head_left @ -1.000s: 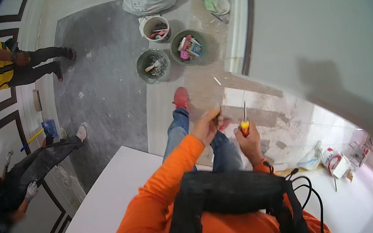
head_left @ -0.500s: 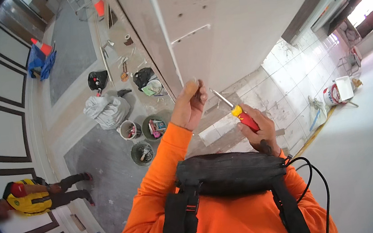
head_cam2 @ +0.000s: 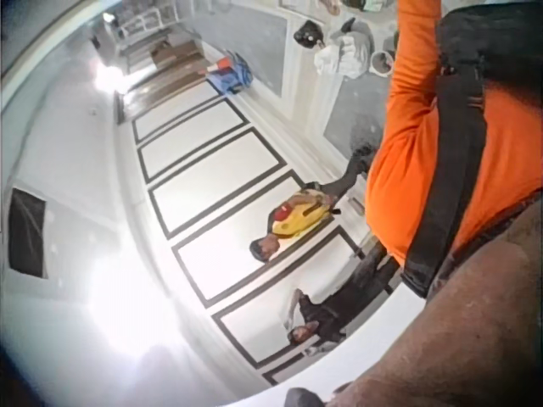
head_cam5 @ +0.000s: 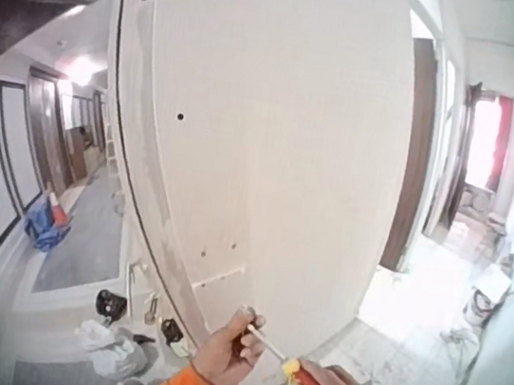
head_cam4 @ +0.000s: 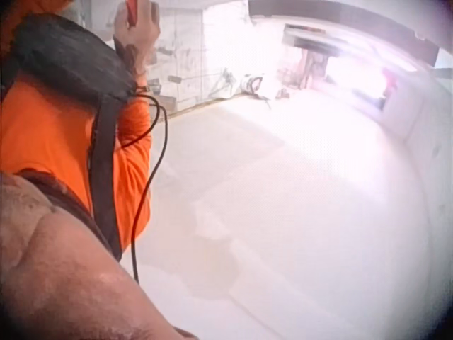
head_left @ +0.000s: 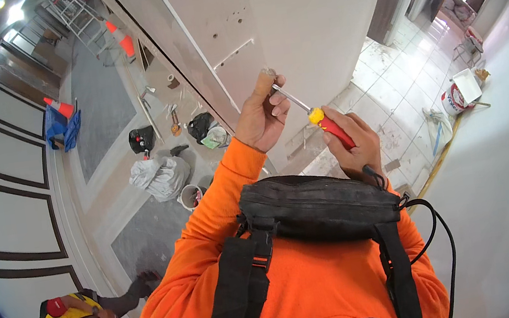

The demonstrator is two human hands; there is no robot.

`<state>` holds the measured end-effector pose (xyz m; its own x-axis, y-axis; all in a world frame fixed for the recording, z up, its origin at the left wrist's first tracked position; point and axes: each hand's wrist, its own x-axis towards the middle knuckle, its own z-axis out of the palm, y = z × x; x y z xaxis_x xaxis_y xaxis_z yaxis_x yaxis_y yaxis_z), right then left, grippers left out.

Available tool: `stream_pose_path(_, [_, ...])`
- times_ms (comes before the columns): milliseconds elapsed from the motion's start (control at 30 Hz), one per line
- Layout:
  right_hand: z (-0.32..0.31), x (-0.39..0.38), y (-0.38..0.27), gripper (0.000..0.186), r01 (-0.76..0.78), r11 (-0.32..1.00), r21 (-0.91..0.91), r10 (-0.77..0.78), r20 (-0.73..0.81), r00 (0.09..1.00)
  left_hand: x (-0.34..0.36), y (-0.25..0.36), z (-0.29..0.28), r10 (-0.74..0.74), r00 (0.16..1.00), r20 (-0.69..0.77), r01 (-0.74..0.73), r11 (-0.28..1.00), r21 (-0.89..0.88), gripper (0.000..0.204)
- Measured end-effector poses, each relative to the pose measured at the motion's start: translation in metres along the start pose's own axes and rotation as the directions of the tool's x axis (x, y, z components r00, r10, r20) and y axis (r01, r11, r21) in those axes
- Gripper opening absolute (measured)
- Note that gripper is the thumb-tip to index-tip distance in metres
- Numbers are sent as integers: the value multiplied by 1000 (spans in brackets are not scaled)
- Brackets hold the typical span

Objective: The person installs hardware onto a door frame by inserting a metal screw into a pre-drilled hole and then using a screwdriver to tighten it, before positioning a white metal bracket over the area.

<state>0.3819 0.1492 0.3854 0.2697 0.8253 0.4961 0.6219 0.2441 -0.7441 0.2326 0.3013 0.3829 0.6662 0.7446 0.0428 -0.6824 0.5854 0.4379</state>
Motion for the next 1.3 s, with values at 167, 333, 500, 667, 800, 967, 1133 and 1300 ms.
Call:
stream_pose_path(167, [7,2,-1,44,-6,999,41,8,-42,999,-2,6,3,5,1000,26,-4,1000,-10,16])
stream_pose_path(333, [9,4,-3,43,14,999,51,-12,-40,999,-6,7,1,47,998,-42,-45,998,33,16])
stream_pose_path(500, [11,7,-5,43,6,997,71,-4,-19,1000,-11,9,2,91,994,-61,-85,992,91,18])
stream_pose_path(667, [15,13,0,44,212,947,-240,-236,-75,969,-11,13,5,216,971,-104,-172,930,324,23])
stream_pose_path(800, [17,17,1,43,231,940,-251,-262,-96,960,-1,13,7,228,964,-133,-185,943,276,25])
stream_pose_path(967, [18,24,-3,38,-37,990,133,44,-46,998,10,12,11,188,980,-57,-185,981,59,21])
stream_pose_path(1133, [15,26,-3,37,-259,901,350,260,45,965,15,11,11,150,989,9,-149,988,-47,20])
stream_pose_path(1300, [14,27,-5,38,-165,950,264,173,-10,985,19,7,6,127,991,41,-121,985,-123,19])
